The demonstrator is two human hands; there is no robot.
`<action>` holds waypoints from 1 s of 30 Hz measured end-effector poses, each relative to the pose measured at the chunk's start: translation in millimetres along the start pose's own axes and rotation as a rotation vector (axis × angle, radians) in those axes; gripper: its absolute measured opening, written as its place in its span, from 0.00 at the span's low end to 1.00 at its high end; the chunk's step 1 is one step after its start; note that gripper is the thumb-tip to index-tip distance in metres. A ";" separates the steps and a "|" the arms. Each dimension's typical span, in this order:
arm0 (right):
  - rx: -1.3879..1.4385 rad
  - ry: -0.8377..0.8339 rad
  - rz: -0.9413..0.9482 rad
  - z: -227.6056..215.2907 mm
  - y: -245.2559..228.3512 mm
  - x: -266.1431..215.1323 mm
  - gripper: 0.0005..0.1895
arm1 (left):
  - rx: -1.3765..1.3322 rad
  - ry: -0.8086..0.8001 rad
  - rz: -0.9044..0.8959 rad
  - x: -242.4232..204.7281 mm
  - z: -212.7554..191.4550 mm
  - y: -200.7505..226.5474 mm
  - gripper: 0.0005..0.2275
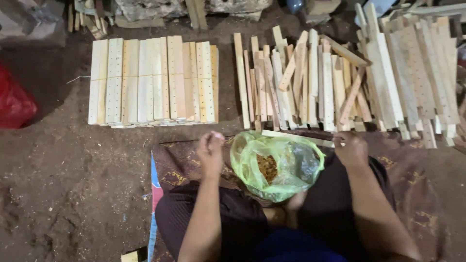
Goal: The person is threading a thin string through pre-drilled holes in wooden slats to bundle them together.
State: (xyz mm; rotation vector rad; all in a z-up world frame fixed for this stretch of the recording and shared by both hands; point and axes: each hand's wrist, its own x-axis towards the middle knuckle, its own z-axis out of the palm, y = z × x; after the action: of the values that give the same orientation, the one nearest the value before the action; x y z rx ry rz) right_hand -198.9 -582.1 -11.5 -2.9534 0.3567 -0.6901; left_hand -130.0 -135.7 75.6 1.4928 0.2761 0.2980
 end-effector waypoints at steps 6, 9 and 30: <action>-0.508 -0.395 -0.094 -25.5 -40.9 2.6 0.09 | 0.032 -0.333 0.086 -89.6 54.2 -30.8 0.09; -0.364 -0.429 -0.109 -3.5 -38.6 0.6 0.09 | 0.157 -0.452 0.115 -118.9 66.5 -45.5 0.09; 0.029 0.159 0.394 -16.3 -24.0 49.1 0.13 | 1.192 -0.917 0.426 -120.8 63.9 -80.8 0.18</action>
State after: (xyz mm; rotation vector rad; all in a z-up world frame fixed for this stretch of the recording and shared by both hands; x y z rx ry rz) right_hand -158.4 -571.4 27.3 -2.6825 0.9004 -0.8612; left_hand -217.6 -243.2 -1.6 2.6752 -0.7497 -0.3198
